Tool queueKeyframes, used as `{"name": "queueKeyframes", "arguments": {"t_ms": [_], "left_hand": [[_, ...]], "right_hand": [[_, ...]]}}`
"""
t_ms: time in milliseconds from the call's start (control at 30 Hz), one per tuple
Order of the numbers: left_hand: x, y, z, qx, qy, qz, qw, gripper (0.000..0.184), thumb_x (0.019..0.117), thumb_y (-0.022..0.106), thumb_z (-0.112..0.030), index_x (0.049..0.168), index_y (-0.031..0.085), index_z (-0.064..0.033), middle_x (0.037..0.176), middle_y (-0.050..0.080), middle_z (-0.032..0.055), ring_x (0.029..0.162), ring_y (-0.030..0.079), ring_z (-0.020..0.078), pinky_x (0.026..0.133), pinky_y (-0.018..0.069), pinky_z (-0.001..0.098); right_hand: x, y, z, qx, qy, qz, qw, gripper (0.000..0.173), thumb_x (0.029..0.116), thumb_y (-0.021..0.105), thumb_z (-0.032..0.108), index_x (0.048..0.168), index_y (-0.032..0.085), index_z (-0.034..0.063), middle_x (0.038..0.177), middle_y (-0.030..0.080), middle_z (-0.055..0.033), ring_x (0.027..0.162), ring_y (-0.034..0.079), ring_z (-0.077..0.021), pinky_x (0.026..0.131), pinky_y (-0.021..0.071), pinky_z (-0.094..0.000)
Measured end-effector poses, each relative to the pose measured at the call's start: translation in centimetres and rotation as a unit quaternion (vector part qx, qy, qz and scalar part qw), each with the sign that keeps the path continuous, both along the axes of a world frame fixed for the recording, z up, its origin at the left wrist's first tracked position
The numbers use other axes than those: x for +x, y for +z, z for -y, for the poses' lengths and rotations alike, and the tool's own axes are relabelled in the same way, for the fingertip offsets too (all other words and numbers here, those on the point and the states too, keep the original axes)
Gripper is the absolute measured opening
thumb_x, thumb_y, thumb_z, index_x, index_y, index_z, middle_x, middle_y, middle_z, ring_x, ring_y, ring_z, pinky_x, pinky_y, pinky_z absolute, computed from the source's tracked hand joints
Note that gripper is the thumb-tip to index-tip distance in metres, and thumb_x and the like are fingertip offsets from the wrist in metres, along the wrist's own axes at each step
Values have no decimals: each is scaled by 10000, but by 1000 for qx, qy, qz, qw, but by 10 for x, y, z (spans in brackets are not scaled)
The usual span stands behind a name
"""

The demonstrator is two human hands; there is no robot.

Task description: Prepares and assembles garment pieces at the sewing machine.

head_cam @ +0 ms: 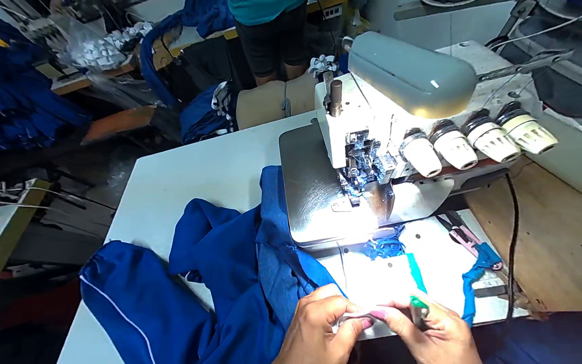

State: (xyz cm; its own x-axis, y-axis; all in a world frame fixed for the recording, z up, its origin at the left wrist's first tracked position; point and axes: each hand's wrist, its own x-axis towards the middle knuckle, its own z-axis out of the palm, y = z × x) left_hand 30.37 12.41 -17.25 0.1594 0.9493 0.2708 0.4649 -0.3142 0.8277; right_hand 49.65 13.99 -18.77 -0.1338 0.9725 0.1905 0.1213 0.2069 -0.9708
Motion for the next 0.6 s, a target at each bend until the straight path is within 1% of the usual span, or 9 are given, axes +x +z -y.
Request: {"name": "queueKeyframes", "arguments": {"t_ms": [100,167,200,233,300,333,400,467,600], "left_hand": [[2,5,-3,22,5,-109,994,163,898,689,-176,778,734,-75,698,638,23,706,619,107,681,509,219],[7,8,-4,20,-9,-178,984,157,879,653,-143,750,712,-77,683,630,40,697,644,160,693,539,280],[10,10,-5,17,-14,-213,977,143,862,651,-132,745,710,-75,699,655,52,719,676,186,712,563,310],[13,12,-6,10,-21,-243,970,127,852,660,-121,750,714,-68,730,685,68,759,709,211,737,585,340],[18,15,-7,3,-26,-292,956,90,825,685,-101,756,721,-53,763,701,93,782,727,248,731,597,374],[21,17,-8,-1,-24,-312,950,81,821,691,-94,766,730,-51,774,702,99,788,726,260,724,598,380],[26,17,-7,-2,-14,-342,940,68,818,695,-84,773,735,-52,789,703,107,797,723,276,708,600,380],[30,17,-5,-2,-8,-357,934,50,806,700,-68,778,734,-44,798,700,113,794,718,281,699,598,375],[30,15,-4,22,-2,-370,929,53,792,687,-76,755,716,-53,740,667,89,734,701,251,668,588,346]], "right_hand": [[11,-3,-10,0,-50,-58,997,186,1010,630,280,988,752,141,1006,722,64,790,653,25,682,564,-161],[18,-2,-19,6,-56,-85,995,381,1055,504,467,1026,749,176,1040,693,50,880,685,-50,774,603,-225],[21,-1,-21,18,-57,-61,996,481,1063,432,530,1021,746,168,997,674,54,884,656,-31,778,568,-199],[22,-1,-22,34,-63,-30,997,534,1070,388,553,994,750,166,914,672,83,807,613,35,704,512,-136],[20,-2,-20,33,-63,-19,997,513,1076,408,517,956,743,148,826,707,122,625,556,121,533,454,-69],[18,-5,-18,20,-56,-30,998,483,1076,438,487,953,739,129,810,709,116,597,560,109,516,468,-82],[15,-15,-16,1,-32,-48,998,352,1060,528,377,987,732,99,811,720,81,656,641,38,585,552,-142],[15,-20,-15,-23,-14,-49,998,199,974,655,243,1022,733,67,870,748,46,720,690,8,632,590,-162],[18,-23,-12,-18,-11,-15,1000,113,868,714,194,877,684,85,785,655,81,633,524,113,557,441,-59]]}}
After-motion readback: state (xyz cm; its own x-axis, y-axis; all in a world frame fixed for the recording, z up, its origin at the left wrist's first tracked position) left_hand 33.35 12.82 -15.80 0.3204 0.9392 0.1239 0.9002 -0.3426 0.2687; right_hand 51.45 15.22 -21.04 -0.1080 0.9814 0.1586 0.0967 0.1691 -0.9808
